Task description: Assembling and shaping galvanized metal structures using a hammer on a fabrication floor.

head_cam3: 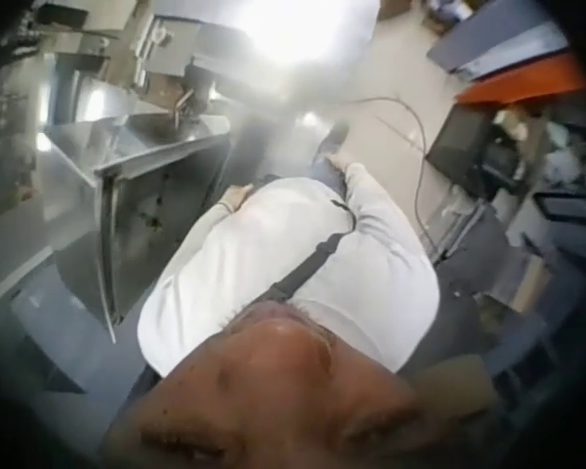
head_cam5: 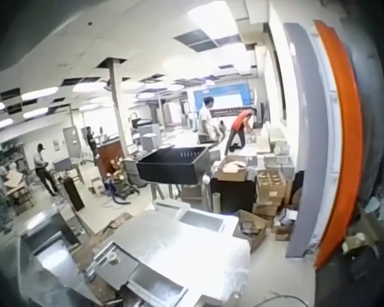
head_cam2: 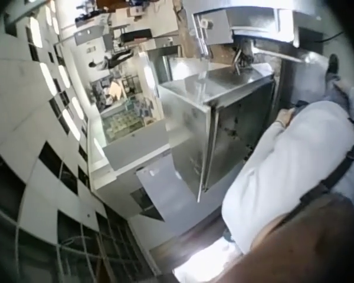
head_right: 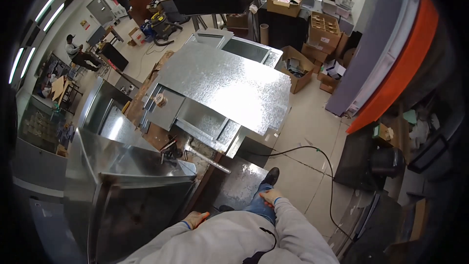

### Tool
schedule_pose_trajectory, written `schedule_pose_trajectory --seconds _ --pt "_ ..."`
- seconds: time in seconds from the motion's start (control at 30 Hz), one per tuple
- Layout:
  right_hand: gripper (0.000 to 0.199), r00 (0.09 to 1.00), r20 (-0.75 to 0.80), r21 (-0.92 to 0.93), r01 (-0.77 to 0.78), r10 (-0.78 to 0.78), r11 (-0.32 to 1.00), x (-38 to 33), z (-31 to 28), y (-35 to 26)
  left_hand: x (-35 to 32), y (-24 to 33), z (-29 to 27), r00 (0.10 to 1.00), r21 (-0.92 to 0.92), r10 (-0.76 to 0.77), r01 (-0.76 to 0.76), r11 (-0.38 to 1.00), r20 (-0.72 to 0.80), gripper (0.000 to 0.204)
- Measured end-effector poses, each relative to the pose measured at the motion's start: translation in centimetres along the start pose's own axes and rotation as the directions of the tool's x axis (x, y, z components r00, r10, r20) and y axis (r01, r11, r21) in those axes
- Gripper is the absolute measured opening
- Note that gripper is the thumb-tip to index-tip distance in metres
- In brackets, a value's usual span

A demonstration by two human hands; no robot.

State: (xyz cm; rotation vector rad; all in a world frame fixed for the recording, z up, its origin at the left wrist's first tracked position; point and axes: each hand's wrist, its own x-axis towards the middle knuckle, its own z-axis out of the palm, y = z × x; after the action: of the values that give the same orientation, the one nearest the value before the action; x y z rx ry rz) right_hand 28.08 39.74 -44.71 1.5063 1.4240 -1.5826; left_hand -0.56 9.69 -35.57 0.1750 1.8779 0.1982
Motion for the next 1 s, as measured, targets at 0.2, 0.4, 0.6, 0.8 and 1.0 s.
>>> schedule_pose_trajectory --seconds 0.2,0.4,0.6,0.8,1.0 --pt "0.044 1.000 0.009 0.411 0.006 -0.011 0.912 5.2 -10.4 2.8 -1.8 14.2 1.2 0.990 0.476 0.129 -0.142 0.868 0.059 0.065" --pt "0.054 0.997 -0.062 0.601 0.006 0.040 0.799 7.5 -18.7 0.9 -9.2 28.7 0.6 0.909 0.487 0.416 -0.363 0.794 0.000 0.061" --pt "0.065 0.935 -0.074 0.823 0.254 -0.347 0.508 5.1 -24.2 -8.5 -9.3 34.6 -0.4 0.665 0.432 0.672 -0.527 0.732 -0.327 0.046" --pt "0.085 0.826 -0.113 0.905 0.315 -0.553 0.286 -0.2 -25.4 -14.6 -5.8 36.9 -3.8 0.462 0.253 0.666 -0.676 0.692 -0.585 0.056" --pt "0.083 0.826 -0.215 0.848 0.423 -0.521 0.320 -2.9 -28.5 -16.2 -2.5 40.5 -7.6 0.548 -0.209 0.320 -0.696 0.687 -0.772 0.073"
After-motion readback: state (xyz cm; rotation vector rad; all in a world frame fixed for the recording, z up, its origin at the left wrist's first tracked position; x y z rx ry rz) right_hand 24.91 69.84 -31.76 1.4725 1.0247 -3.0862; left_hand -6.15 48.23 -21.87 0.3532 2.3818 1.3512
